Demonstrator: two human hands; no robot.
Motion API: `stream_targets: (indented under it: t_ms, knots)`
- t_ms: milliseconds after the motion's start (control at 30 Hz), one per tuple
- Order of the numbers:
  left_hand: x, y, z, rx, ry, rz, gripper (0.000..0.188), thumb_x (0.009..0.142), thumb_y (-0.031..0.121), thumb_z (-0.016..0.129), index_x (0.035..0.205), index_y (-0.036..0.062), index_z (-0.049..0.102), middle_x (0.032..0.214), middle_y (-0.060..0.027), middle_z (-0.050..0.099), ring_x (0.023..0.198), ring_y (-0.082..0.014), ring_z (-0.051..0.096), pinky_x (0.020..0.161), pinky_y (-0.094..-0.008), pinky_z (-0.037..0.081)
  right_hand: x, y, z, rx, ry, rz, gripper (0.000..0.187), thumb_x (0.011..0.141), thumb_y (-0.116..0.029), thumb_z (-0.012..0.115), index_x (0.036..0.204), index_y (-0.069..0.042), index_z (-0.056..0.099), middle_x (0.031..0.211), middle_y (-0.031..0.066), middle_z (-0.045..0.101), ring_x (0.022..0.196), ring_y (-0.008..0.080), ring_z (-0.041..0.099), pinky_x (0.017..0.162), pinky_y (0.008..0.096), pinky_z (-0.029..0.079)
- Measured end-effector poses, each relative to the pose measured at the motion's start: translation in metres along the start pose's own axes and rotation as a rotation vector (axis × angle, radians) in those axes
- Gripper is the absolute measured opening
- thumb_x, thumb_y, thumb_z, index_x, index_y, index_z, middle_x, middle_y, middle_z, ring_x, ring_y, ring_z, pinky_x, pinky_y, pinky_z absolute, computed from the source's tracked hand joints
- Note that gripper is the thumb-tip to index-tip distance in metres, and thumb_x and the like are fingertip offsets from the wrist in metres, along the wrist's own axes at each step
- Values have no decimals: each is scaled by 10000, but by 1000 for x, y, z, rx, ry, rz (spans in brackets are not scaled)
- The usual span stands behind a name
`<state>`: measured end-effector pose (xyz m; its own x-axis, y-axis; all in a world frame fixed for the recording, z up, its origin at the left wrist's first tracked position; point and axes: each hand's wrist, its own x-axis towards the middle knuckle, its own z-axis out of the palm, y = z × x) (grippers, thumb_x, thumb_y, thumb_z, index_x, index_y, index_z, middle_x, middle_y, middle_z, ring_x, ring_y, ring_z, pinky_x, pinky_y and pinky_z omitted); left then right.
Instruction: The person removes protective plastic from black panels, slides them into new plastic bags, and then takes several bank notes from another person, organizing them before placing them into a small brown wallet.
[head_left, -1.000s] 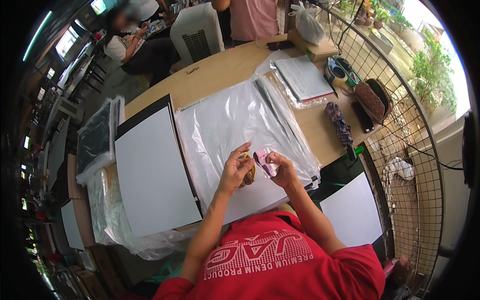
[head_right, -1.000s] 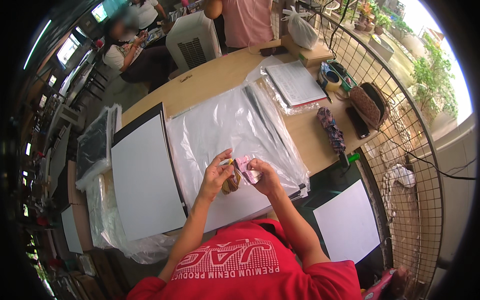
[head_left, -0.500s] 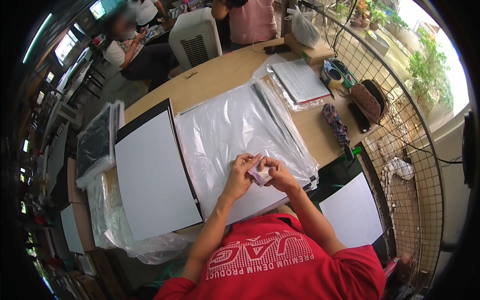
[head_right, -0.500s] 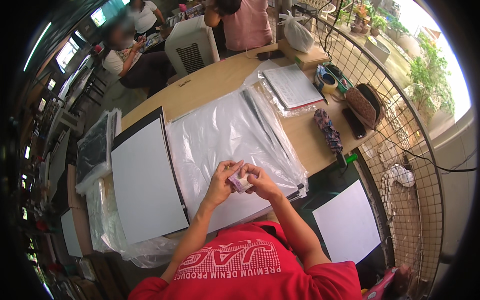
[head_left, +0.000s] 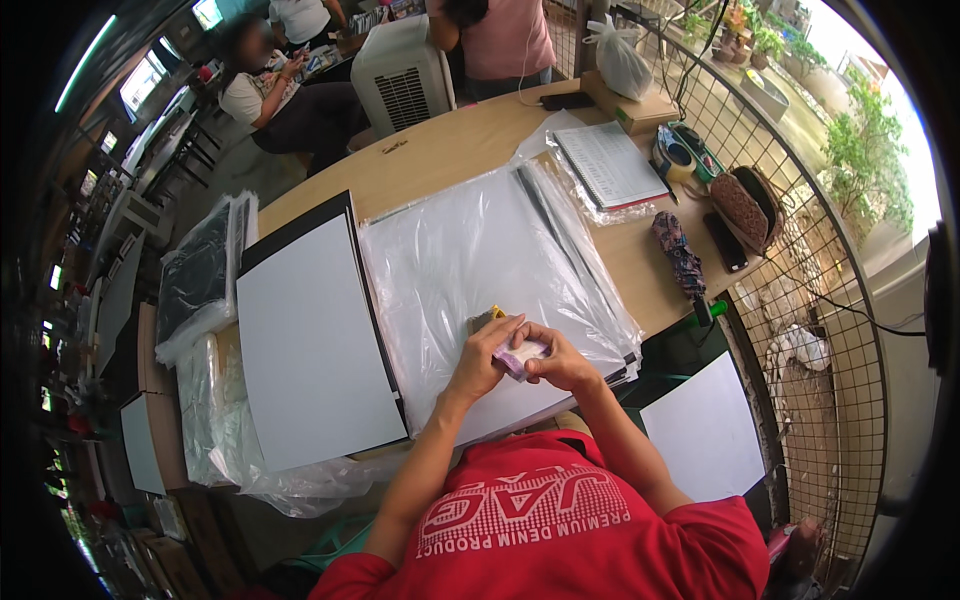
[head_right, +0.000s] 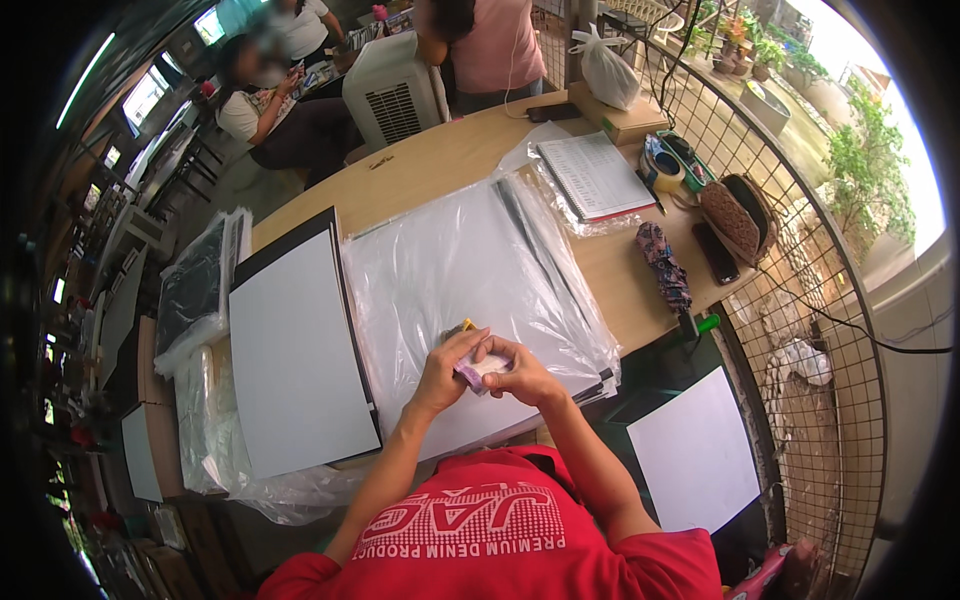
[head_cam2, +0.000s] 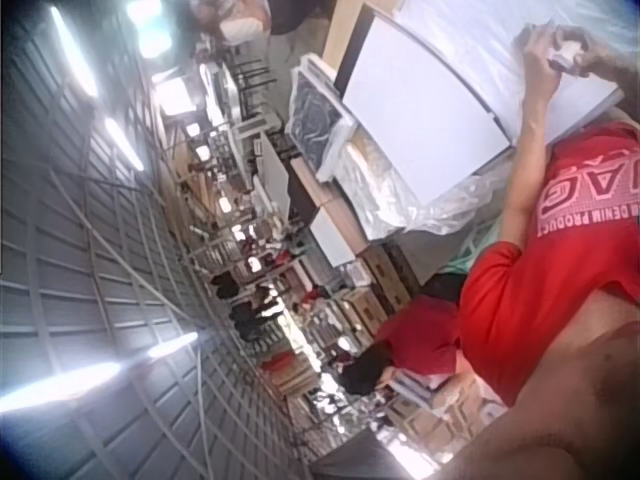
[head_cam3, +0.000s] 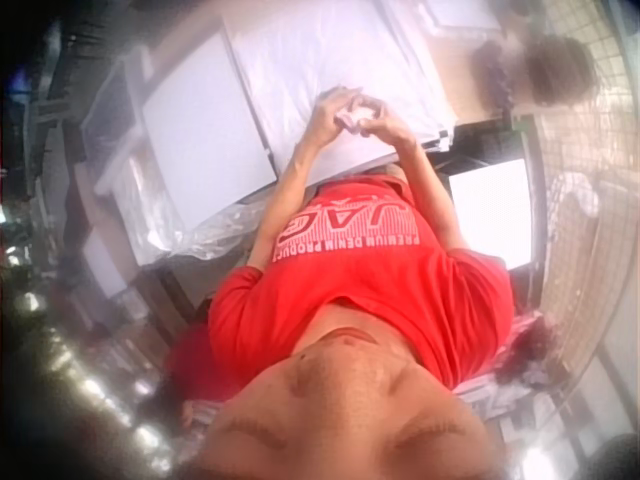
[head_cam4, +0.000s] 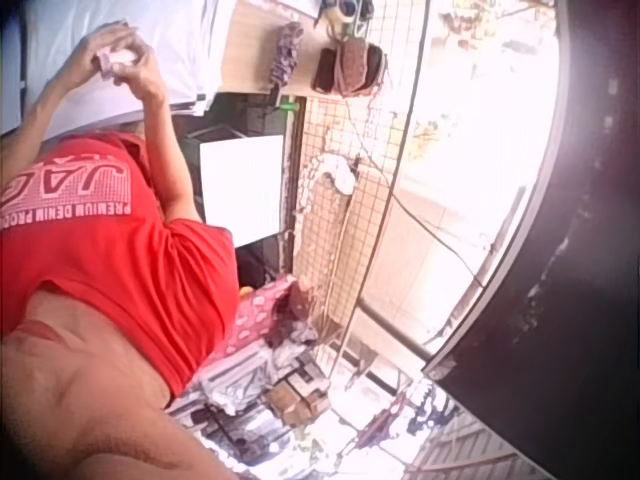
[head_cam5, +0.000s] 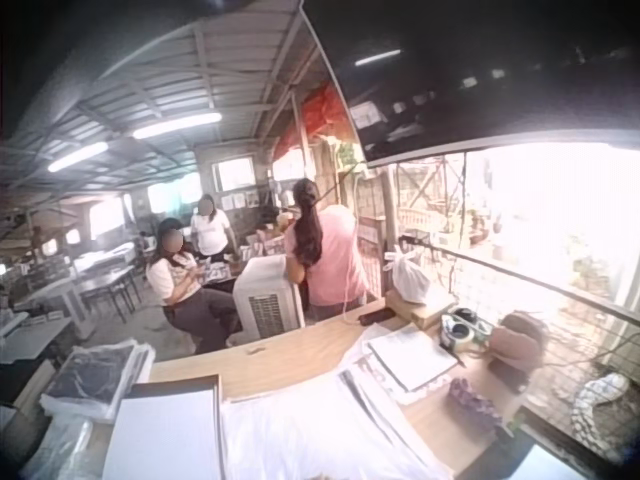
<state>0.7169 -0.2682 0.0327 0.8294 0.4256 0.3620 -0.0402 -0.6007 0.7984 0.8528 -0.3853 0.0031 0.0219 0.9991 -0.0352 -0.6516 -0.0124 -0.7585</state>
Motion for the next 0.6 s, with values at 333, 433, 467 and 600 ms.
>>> stream_targets:
  t_ms: [333, 433, 467, 600]
  knots:
    - [-10, -21, 17, -1361, 479, -536, 449, 1009, 292, 454, 1402, 83, 390, 1212, -152, 575, 1122, -254, 570, 985, -391, 468, 7, 11, 27, 4, 426, -28, 588, 754, 23, 743, 1265, -32, 458, 926, 99, 607, 797, 153, 622, 643, 285, 538]
    - [-12, -24, 13, -1676, 513, -476, 430, 1012, 216, 442, 1410, 71, 371, 1210, -163, 557, 1185, -256, 521, 1029, -425, 429, 7, 18, 20, -35, 394, 72, 518, 754, -21, 758, 1202, 10, 499, 881, 93, 605, 794, 151, 613, 629, 280, 528]
    - [-12, -24, 12, -1603, 484, -481, 415, 1006, 193, 445, 1398, 65, 388, 1192, -156, 570, 1159, -252, 539, 1014, -415, 441, 7, 16, 19, -48, 382, 107, 497, 754, -35, 764, 1179, 21, 512, 872, 89, 604, 799, 150, 611, 634, 279, 525]
    - [-17, -22, 4, -1157, 375, -556, 349, 983, 126, 465, 1321, 40, 482, 1115, -115, 624, 1042, -219, 605, 941, -364, 486, 6, 4, 18, -657, 303, -78, 484, 759, -140, 798, 1141, 9, 542, 910, 70, 598, 804, 141, 593, 648, 261, 512]
